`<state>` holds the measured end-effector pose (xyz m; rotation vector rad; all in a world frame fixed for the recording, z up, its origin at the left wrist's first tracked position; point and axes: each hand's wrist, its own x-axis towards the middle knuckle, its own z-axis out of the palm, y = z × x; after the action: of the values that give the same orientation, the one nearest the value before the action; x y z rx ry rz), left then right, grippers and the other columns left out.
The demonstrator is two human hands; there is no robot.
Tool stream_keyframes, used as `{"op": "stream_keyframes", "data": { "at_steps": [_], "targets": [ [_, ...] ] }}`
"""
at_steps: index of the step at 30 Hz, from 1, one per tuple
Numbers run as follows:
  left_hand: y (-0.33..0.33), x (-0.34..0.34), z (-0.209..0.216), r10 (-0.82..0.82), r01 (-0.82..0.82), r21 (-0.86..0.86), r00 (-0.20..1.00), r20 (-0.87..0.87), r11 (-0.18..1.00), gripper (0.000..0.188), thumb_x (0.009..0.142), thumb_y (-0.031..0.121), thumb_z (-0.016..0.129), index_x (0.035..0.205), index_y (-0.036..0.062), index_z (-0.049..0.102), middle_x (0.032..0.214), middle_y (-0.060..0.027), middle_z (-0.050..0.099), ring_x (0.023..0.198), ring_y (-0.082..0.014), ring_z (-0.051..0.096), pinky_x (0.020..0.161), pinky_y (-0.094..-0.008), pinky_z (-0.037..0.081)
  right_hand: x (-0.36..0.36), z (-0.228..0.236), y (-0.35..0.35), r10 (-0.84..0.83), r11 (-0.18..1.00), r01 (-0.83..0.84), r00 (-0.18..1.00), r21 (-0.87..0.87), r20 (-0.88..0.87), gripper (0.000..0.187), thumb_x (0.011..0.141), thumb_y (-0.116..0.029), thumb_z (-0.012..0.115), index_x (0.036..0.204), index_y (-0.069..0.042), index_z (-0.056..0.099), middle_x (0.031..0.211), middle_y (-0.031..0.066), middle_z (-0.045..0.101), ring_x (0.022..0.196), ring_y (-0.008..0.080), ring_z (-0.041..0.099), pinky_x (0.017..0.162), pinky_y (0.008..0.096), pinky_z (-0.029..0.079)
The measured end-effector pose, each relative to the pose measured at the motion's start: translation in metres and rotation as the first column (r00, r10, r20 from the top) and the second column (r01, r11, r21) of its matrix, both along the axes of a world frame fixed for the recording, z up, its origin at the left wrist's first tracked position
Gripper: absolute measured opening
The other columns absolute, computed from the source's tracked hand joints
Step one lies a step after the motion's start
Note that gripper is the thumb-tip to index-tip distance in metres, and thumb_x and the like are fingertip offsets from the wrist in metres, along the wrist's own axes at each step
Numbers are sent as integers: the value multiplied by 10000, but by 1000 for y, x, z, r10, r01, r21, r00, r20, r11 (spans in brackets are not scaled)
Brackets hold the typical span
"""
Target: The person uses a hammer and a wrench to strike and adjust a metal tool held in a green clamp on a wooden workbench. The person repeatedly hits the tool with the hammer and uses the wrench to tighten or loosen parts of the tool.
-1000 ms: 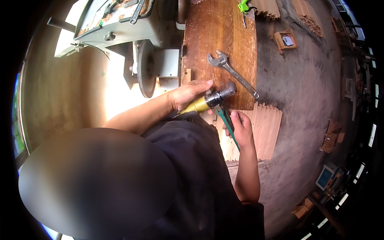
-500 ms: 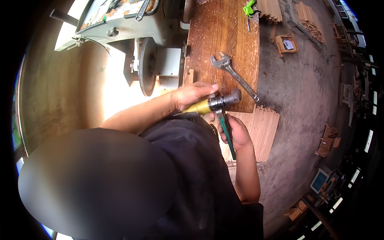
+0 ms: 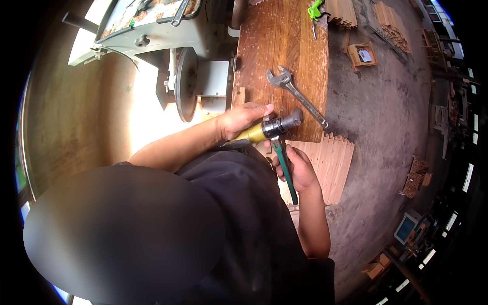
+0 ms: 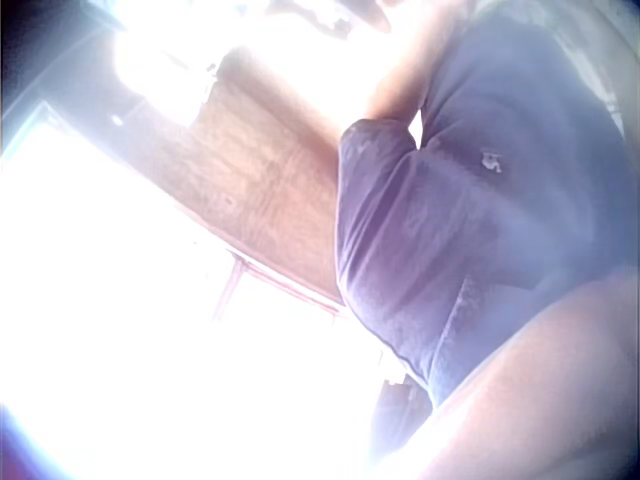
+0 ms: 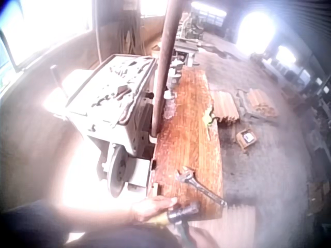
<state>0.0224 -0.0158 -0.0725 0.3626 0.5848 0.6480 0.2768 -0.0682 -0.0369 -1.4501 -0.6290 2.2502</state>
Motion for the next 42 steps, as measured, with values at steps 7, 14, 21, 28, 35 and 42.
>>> {"op": "stream_keyframes", "data": {
  "at_steps": [7, 14, 21, 28, 35, 42],
  "targets": [
    [-4, -4, 15, 1, -2, 64, 1000, 16, 998, 486, 1106, 389, 478, 1268, -51, 605, 1000, -174, 722, 737, -268, 733, 635, -350, 609, -1, 11, -2, 45, 999, -45, 998, 5, 31, 423, 1107, -419, 478, 1115, -27, 635, 823, 82, 680, 584, 125, 600, 508, 270, 478],
    [-10, 2, 9, 48, -49, 92, 999, 16, 995, 473, 1108, 373, 461, 1274, -47, 604, 953, -175, 724, 708, -274, 734, 534, -315, 573, -3, 15, -6, 33, 995, -37, 998, 95, 50, 424, 1088, -421, 530, 1118, -10, 635, 853, 70, 682, 583, 125, 609, 527, 269, 494],
    [-9, 1, 8, 70, -70, 22, 998, -4, 997, 435, 1103, 347, 474, 1276, -29, 606, 951, -160, 728, 694, -252, 727, 509, -315, 574, 2, 4, -6, 10, 997, -12, 999, 71, 31, 408, 1070, -413, 572, 1128, -13, 631, 911, 68, 697, 606, 131, 630, 537, 266, 495],
    [-7, 3, 6, 86, -86, -43, 996, -7, 995, 402, 1096, 335, 493, 1256, -15, 608, 958, -159, 726, 665, -262, 727, 473, -320, 569, 3, -1, -8, 10, 1000, -10, 1000, 17, -10, 425, 1113, -408, 462, 1209, -35, 641, 983, 92, 726, 655, 144, 647, 608, 283, 509],
    [-7, 3, 5, 67, -69, -41, 997, -49, 997, 409, 1098, 347, 491, 1255, -13, 606, 975, -163, 723, 654, -265, 724, 488, -325, 579, 1, -1, -10, -35, 999, 35, 999, 4, 34, 409, 1097, -414, 502, 1159, -40, 657, 930, 71, 700, 630, 142, 640, 576, 275, 497],
    [-5, 2, 0, 15, -15, -20, 1000, -6, 1000, 464, 1098, 357, 502, 1350, -25, 579, 1015, -150, 719, 733, -232, 725, 640, -336, 612, 2, -4, -10, -39, 999, 37, 998, 30, 51, 447, 1095, -432, 503, 1125, -13, 657, 838, 55, 659, 556, 130, 579, 525, 268, 464]
  ]
}}
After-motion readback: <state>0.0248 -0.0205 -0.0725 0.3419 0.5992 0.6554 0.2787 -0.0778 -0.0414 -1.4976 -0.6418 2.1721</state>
